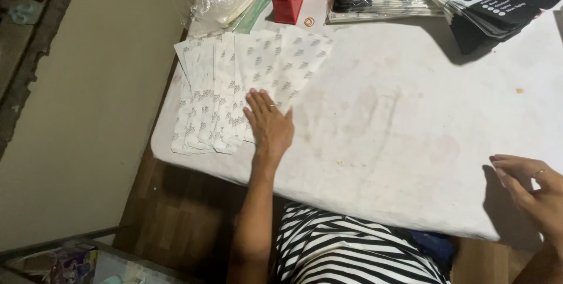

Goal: The person is aligning and stacking printed paper sheets on a table, preparing them for further packaging steps.

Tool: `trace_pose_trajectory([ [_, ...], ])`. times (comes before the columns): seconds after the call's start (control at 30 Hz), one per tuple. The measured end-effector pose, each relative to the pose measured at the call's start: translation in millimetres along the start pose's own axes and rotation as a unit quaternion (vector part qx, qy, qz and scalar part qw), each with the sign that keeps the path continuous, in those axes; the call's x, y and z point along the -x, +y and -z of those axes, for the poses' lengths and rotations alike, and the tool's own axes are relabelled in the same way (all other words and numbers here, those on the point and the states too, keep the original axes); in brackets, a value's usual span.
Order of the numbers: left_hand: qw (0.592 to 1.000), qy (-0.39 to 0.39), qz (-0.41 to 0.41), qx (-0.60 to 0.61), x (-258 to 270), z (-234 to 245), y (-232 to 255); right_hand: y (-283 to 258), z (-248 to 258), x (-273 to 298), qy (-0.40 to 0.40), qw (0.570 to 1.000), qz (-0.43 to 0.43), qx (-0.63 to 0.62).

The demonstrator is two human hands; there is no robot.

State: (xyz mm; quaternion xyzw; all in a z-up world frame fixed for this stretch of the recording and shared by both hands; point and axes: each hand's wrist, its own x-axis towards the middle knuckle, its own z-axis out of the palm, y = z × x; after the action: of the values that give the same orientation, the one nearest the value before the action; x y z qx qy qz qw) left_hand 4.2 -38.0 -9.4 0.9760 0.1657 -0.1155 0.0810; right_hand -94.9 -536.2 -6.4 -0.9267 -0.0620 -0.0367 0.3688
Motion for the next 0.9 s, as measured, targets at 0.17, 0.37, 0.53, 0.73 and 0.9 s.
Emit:
trace_pose_trajectory([
  [0.17, 0.999, -0.025, -0.024, 0.019, 34.7, 9.4, 53.2, -28.5, -6.5, 4.7, 0.018, 0.999, 0.016, 0.032],
  [0.37, 0.996, 0.065, -0.065, -0.004, 49.1, -47.6, 108.4, -51.3, -19.2, -3.3, 0.011, 0.999, 0.031, 0.004],
  [0.53, 0.986, 0.125, -0.102, -0.035, 64.5, -75.7, 141.0, -67.0, -38.7, -11.4, -0.003, 0.998, 0.06, -0.015],
  [0.73, 0.973, 0.108, -0.205, 0.016, 102.1, -56.9, 165.5, -105.8, -87.1, -28.7, 0.016, 0.992, -0.027, -0.123],
  [0.9, 0.955, -0.071, -0.247, 0.148, 128.0, 3.9, 163.5, -98.7, -135.3, -58.8, 0.088, 0.993, -0.009, -0.074],
])
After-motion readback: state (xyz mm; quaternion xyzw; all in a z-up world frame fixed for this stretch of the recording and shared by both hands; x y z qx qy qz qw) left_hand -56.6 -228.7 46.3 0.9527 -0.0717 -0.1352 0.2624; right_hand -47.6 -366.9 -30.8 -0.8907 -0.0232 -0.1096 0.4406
